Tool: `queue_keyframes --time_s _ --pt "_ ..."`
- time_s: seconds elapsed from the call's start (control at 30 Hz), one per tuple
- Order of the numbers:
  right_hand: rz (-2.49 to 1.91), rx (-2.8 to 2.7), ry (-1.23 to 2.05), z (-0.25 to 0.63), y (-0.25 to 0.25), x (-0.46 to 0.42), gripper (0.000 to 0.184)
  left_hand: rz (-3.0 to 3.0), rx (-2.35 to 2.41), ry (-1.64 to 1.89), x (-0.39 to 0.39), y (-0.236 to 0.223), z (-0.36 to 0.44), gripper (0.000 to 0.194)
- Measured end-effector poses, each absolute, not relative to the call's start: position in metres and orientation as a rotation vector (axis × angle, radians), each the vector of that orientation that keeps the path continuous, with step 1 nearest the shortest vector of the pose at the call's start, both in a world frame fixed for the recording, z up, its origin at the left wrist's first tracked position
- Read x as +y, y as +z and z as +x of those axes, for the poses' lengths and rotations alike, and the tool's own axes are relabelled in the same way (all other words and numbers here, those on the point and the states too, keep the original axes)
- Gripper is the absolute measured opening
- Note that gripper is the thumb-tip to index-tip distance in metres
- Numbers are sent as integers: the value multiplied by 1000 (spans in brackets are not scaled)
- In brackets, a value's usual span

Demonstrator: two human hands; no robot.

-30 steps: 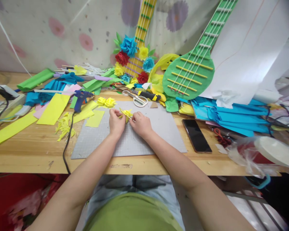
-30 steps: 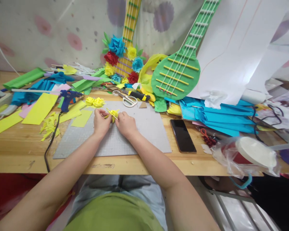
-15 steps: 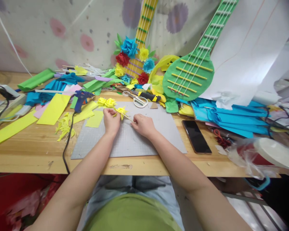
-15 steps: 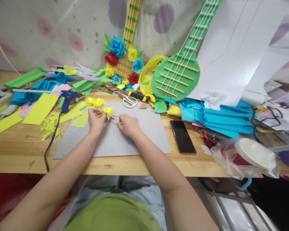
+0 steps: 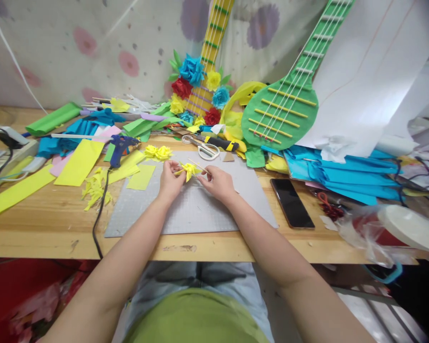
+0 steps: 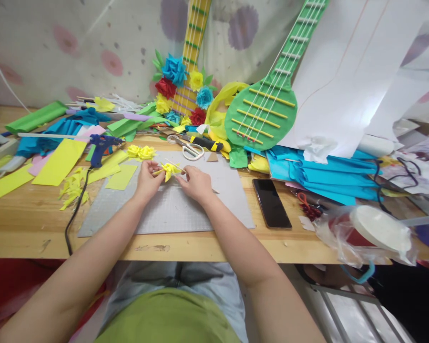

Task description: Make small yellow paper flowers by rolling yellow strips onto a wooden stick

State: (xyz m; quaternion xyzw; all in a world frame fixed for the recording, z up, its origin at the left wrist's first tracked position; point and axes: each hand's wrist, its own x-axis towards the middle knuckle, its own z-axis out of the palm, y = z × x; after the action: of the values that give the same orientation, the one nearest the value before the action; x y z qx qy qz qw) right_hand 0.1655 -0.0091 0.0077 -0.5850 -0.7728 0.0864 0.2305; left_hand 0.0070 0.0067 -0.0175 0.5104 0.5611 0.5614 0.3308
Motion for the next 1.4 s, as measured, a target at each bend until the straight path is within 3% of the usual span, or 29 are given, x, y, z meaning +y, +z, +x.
queue_keyframes --time_s 0.37,0.53,0.77,1.13,1.4 --pt "-1746 -2088 180 161 4 -7 14 1304 1298 1421 6 -20 12 39" --pt "-1798 -2059 204 162 5 -6 15 1629 1574 1547 -3 -8 7 34" --pt "-1770 -1990 225 164 2 -2 14 1978 1552 1305 -15 2 6 32" --pt "-1753 -2104 124 158 5 -7 16 1044 1394 1320 -8 -2 23 33" --pt "-1746 -2136 119 160 5 -7 16 1081 1392 1358 -6 -4 19 33"
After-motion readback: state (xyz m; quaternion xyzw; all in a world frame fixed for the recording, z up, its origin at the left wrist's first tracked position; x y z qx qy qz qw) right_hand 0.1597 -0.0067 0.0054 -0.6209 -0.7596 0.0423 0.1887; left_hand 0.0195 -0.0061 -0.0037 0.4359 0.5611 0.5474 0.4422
